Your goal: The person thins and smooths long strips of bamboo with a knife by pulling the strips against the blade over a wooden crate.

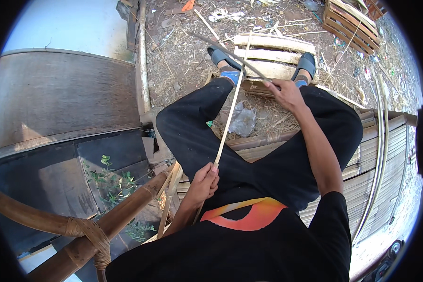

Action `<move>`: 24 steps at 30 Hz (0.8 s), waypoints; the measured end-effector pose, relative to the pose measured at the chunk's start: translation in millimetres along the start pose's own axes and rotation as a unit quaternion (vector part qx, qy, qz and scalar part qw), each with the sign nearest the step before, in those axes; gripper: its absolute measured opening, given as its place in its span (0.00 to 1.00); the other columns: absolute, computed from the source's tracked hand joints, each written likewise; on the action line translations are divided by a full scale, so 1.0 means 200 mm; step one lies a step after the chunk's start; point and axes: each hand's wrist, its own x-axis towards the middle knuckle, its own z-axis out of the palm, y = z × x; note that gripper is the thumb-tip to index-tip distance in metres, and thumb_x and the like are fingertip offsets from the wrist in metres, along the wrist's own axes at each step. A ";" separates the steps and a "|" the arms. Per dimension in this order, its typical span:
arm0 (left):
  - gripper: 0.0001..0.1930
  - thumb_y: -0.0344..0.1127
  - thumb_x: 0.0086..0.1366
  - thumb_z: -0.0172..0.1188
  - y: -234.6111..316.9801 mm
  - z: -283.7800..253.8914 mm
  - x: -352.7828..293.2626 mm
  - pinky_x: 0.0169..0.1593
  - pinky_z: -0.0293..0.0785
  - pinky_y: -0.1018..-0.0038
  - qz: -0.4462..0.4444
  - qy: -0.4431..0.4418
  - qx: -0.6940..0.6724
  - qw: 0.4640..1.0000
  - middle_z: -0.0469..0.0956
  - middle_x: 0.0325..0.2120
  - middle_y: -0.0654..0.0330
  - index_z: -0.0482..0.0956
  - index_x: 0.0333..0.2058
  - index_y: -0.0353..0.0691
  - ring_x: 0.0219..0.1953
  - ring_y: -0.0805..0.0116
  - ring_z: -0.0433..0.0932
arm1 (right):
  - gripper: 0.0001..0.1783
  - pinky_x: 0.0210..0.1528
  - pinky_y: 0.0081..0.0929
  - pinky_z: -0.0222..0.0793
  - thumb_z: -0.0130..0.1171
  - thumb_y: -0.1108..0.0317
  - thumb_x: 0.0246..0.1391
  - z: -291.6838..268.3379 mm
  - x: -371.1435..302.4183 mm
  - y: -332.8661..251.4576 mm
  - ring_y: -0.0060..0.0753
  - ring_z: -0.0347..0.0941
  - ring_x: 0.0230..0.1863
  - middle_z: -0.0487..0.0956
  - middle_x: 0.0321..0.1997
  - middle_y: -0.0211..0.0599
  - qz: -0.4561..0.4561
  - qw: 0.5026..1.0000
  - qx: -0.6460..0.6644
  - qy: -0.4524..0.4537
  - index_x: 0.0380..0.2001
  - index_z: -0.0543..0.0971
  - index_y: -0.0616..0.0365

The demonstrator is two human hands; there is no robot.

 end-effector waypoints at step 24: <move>0.24 0.53 0.76 0.40 0.03 0.16 0.13 0.32 0.66 0.75 0.314 -0.056 0.263 0.910 0.73 0.24 0.63 0.75 0.42 0.37 0.27 0.76 0.69 | 0.16 0.12 0.14 0.55 0.57 0.51 0.62 -0.06 -0.49 -0.60 0.11 0.54 0.09 0.55 0.11 0.15 0.084 0.654 0.749 -0.067 0.32 0.73 0.52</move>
